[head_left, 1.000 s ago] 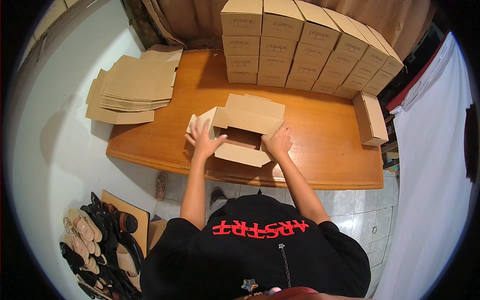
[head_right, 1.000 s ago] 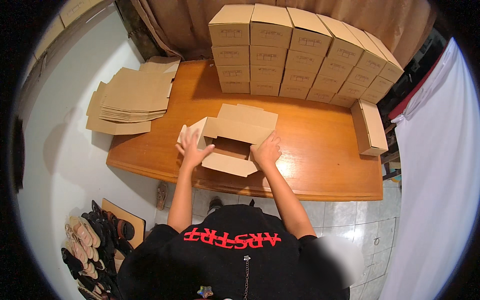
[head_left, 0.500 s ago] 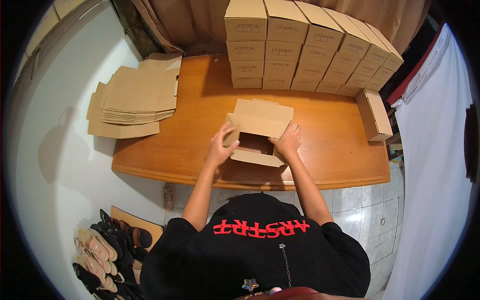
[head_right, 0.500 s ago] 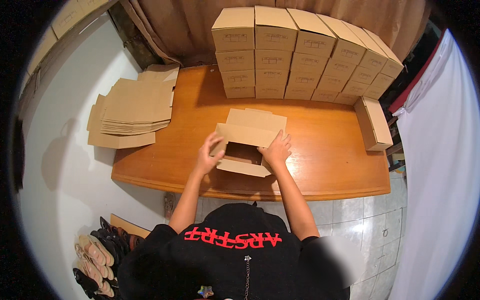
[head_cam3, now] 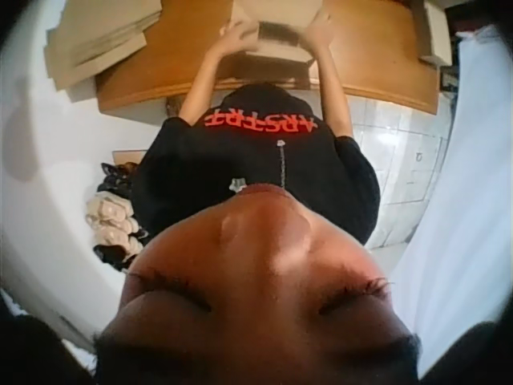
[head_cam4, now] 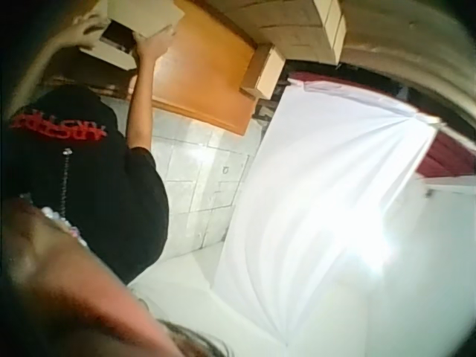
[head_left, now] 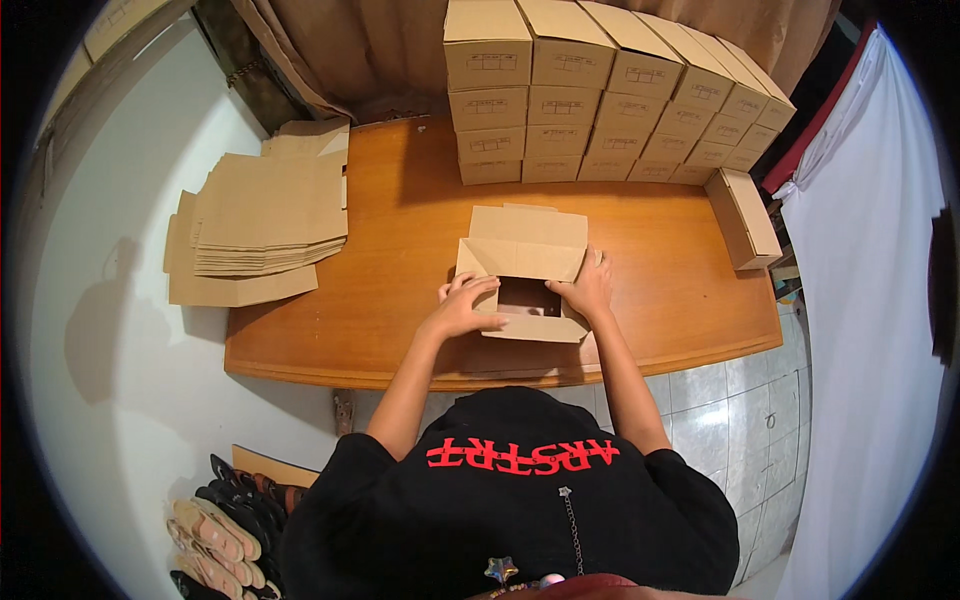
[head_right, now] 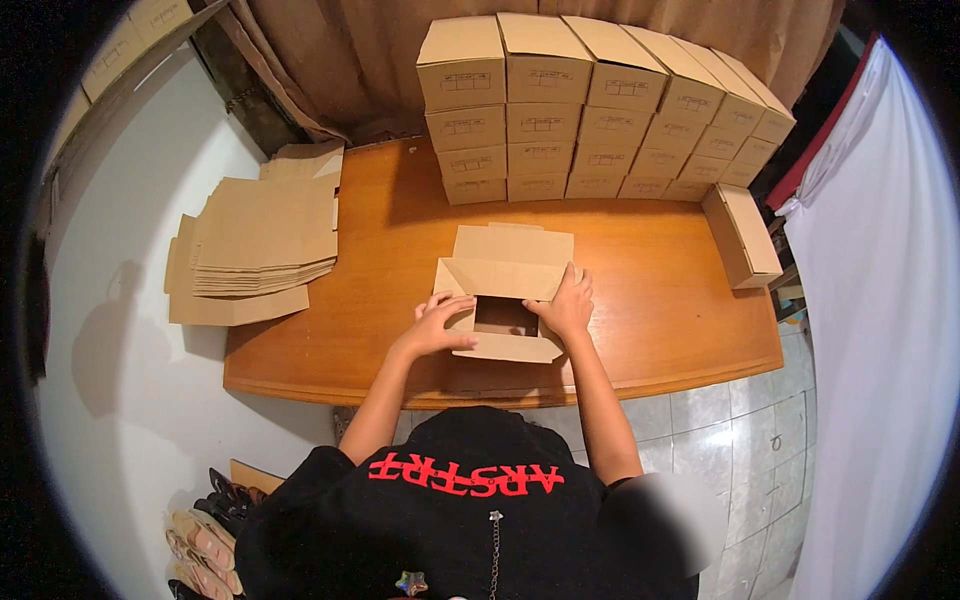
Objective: Folding flat cardboard templates into boxes and stacking them on a table.
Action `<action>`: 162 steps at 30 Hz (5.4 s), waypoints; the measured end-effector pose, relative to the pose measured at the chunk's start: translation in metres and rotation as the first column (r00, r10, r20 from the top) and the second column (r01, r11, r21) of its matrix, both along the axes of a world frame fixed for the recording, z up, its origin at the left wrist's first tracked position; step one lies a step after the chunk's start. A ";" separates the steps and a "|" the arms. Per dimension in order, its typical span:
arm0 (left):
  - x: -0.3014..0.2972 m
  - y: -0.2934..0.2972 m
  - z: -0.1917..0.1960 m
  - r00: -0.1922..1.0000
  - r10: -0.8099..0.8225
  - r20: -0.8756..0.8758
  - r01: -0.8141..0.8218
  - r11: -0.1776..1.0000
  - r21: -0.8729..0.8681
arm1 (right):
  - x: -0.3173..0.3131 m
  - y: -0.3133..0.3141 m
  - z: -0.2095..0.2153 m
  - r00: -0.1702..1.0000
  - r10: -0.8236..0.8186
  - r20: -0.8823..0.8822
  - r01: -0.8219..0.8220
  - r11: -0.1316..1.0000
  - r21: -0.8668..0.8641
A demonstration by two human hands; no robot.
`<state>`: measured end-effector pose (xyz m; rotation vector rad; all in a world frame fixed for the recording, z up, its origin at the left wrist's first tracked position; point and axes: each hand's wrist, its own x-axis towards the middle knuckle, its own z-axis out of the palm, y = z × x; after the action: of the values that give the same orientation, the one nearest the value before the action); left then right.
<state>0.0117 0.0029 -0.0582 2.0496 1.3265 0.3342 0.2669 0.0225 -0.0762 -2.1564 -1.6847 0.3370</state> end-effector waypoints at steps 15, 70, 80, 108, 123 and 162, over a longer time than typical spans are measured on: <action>0.019 0.015 -0.031 0.798 0.440 0.413 -0.527 0.841 0.123 | 0.025 -0.013 -0.021 0.901 0.193 -0.388 -0.086 0.957 0.277; 0.100 -0.042 -0.006 0.911 -0.331 0.247 0.076 0.722 0.687 | 0.022 -0.039 -0.015 0.287 -0.278 -0.917 -0.014 0.956 -0.294; 0.022 -0.047 -0.044 0.848 0.490 0.201 -0.516 0.680 0.520 | 0.049 -0.040 -0.051 0.160 -0.140 -0.977 0.096 0.987 -0.126; 0.014 -0.030 -0.068 0.769 0.395 0.503 -0.564 0.789 0.244 | 0.040 -0.002 -0.028 0.353 0.489 -0.797 0.143 0.814 0.563; 0.016 -0.040 -0.064 0.695 0.294 0.656 -0.566 0.786 0.247 | 0.018 -0.071 -0.013 0.856 0.353 -0.377 -0.109 0.837 0.536; 0.010 0.057 -0.095 0.602 0.592 0.536 -0.593 0.781 -0.197 | -0.011 -0.103 -0.044 0.925 0.240 -0.295 -0.054 0.851 0.523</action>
<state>0.0215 0.0601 -0.1534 1.2507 1.5501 1.1590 0.2562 -0.0803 -0.1205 -1.4839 -1.5235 0.2618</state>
